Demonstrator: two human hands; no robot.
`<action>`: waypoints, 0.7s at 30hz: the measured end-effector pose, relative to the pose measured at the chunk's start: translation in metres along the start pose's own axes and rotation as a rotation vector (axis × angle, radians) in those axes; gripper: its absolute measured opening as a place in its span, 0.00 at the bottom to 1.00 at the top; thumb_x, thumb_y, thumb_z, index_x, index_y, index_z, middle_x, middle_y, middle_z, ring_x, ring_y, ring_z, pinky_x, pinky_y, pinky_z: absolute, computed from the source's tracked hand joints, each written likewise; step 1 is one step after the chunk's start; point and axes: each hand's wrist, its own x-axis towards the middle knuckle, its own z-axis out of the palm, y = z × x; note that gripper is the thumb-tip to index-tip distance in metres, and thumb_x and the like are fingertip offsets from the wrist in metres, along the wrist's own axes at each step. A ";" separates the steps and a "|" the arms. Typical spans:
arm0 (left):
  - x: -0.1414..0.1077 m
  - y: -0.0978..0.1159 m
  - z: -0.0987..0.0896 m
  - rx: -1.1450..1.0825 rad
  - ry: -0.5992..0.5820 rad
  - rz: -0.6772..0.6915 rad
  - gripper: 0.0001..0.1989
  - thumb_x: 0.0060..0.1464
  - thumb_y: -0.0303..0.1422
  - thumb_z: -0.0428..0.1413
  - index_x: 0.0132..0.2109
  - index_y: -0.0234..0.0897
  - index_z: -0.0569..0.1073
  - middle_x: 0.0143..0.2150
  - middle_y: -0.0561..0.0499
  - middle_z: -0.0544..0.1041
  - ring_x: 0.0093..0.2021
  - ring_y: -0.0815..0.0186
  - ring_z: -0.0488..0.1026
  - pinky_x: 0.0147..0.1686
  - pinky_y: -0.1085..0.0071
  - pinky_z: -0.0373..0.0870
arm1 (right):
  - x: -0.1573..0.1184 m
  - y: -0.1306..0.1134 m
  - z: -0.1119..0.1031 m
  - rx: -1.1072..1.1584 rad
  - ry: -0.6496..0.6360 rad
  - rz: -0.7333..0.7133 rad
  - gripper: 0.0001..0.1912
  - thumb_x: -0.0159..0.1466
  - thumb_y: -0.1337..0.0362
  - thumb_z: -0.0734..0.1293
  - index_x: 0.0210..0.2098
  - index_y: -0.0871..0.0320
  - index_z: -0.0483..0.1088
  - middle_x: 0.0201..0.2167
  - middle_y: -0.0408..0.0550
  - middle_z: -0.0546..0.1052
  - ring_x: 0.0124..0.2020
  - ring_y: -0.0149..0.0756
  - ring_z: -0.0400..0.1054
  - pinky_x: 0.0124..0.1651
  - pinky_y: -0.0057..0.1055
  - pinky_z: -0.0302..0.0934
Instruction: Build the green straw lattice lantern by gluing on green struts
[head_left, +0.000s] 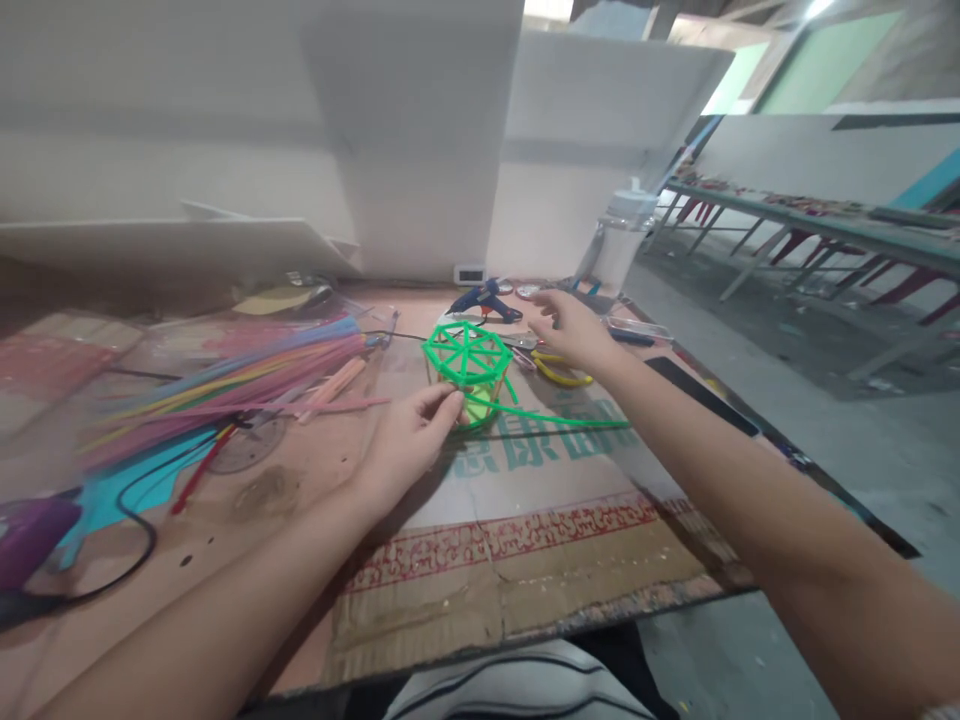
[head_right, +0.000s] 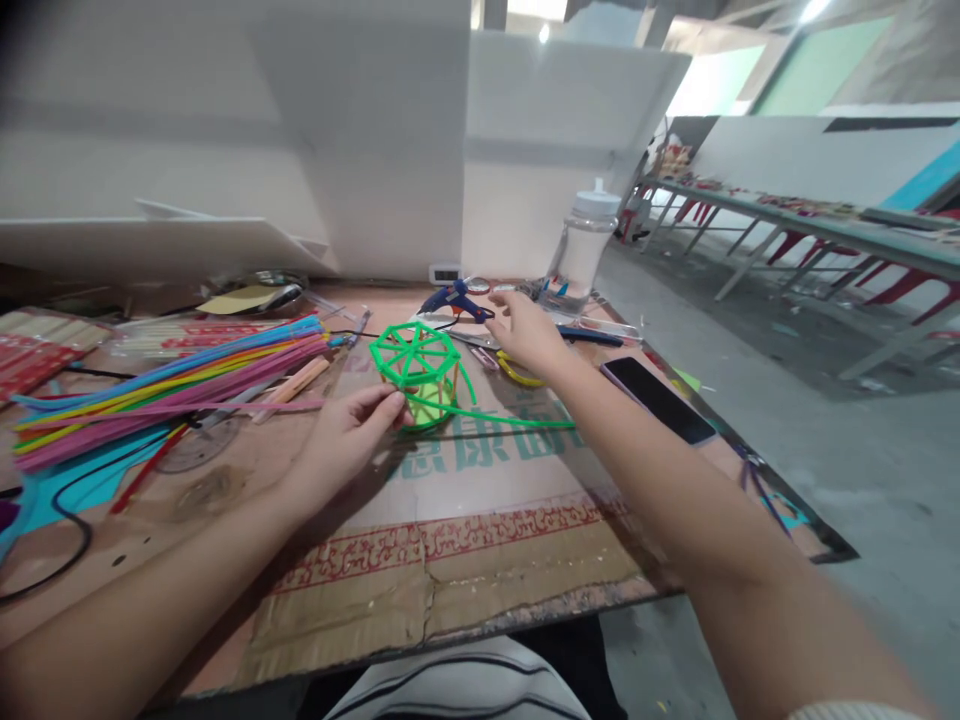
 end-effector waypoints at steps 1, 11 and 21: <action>0.000 0.000 0.000 0.002 0.001 -0.003 0.16 0.63 0.43 0.53 0.32 0.37 0.76 0.30 0.51 0.79 0.33 0.63 0.74 0.35 0.69 0.67 | 0.014 0.004 0.006 0.002 -0.032 0.017 0.24 0.65 0.65 0.68 0.60 0.62 0.70 0.60 0.62 0.75 0.57 0.51 0.72 0.59 0.46 0.65; 0.000 0.004 0.001 0.032 -0.009 -0.006 0.15 0.61 0.41 0.52 0.31 0.37 0.76 0.30 0.51 0.78 0.32 0.63 0.74 0.34 0.71 0.68 | 0.072 0.016 0.065 0.009 -0.304 0.200 0.20 0.71 0.57 0.70 0.59 0.59 0.71 0.56 0.54 0.75 0.52 0.45 0.74 0.54 0.48 0.72; 0.000 0.002 0.000 0.004 0.001 -0.004 0.15 0.63 0.41 0.53 0.32 0.37 0.76 0.30 0.51 0.80 0.32 0.63 0.75 0.36 0.70 0.68 | 0.051 0.008 0.043 0.156 -0.024 0.292 0.14 0.71 0.57 0.68 0.43 0.64 0.76 0.39 0.57 0.82 0.40 0.46 0.78 0.46 0.42 0.73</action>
